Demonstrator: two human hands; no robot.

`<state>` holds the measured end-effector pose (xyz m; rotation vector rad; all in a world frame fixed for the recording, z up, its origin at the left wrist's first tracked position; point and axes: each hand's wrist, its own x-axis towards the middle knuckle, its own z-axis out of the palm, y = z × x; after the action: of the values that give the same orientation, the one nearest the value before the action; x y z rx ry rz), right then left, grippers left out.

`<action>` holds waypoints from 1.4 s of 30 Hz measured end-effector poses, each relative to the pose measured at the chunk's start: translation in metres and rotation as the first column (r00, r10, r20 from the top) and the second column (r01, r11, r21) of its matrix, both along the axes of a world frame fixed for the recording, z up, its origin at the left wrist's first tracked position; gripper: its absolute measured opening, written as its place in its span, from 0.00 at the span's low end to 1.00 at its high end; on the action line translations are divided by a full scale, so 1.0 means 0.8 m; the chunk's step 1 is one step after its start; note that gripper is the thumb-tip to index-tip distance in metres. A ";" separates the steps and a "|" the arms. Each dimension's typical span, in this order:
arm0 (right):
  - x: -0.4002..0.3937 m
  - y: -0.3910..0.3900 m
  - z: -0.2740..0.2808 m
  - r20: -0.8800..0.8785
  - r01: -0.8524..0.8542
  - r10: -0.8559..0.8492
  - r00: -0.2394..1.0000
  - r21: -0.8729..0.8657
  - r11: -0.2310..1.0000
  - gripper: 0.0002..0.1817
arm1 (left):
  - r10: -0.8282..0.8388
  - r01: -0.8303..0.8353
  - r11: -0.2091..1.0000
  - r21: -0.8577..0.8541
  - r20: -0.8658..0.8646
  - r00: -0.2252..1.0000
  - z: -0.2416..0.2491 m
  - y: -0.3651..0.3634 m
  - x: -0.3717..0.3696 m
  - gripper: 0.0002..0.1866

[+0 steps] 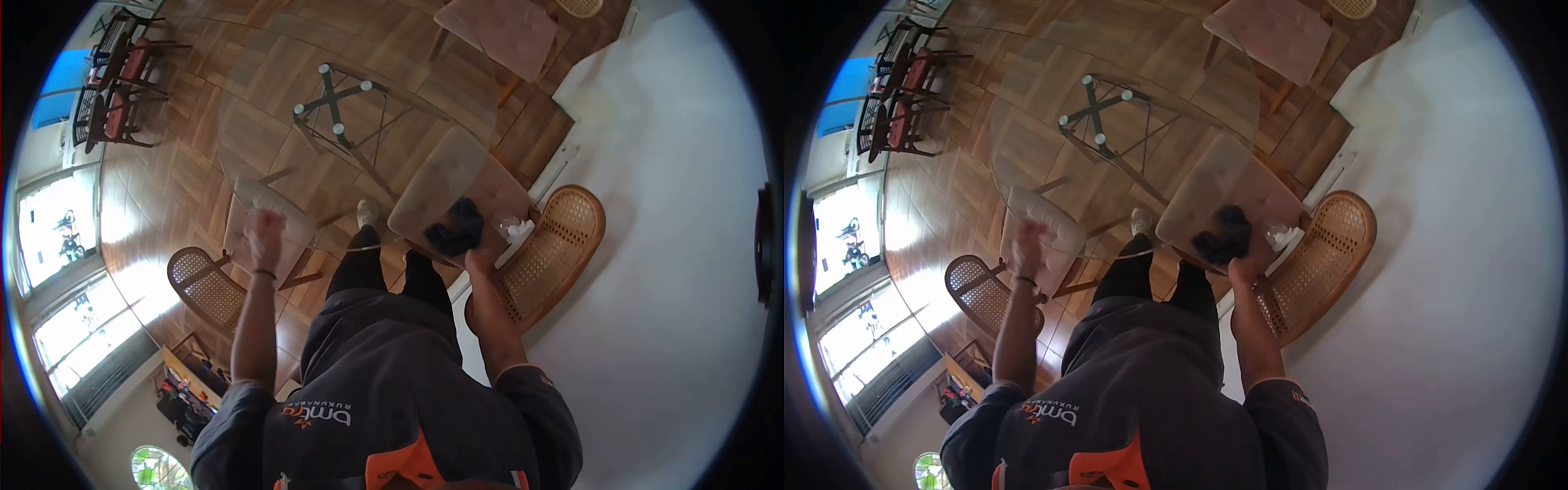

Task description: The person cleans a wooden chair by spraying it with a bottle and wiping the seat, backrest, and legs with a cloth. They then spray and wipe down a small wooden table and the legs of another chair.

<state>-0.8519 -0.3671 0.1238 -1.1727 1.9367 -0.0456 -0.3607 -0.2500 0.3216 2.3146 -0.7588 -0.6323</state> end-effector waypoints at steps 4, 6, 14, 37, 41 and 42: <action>0.051 -0.012 0.016 0.390 0.357 -0.506 0.769 0.394 0.847 0.40 | 0.148 -0.135 0.983 -0.121 0.108 0.983 0.003 -0.074 0.170 0.23; 0.094 -0.051 0.075 0.534 0.533 -0.663 0.525 0.401 0.745 0.44 | 0.180 -0.182 0.983 0.005 0.140 0.974 -0.013 -0.111 0.262 0.34; 0.179 -0.154 0.129 0.601 0.684 -0.610 0.516 0.139 0.716 0.45 | -0.077 0.003 0.938 0.348 0.200 0.977 -0.162 -0.259 0.532 0.49; 0.216 -0.169 0.102 0.385 0.755 -0.663 0.642 -0.164 0.635 0.20 | 0.282 -0.242 0.955 0.168 -0.283 0.917 -0.158 -0.303 0.528 0.20; 0.217 -0.169 0.101 0.374 0.757 -0.672 0.639 -0.151 0.636 0.20 | 0.299 -0.265 0.952 0.153 -0.277 0.913 -0.147 -0.302 0.524 0.19; 0.221 -0.170 0.104 0.363 0.763 -0.683 0.634 -0.150 0.628 0.20 | 0.304 -0.272 0.951 0.149 -0.281 0.910 -0.147 -0.303 0.524 0.19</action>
<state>-0.6752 -0.5029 0.2071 -0.4134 2.0653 -0.9224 0.0582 -0.4922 0.2040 2.2902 -0.2388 -0.8782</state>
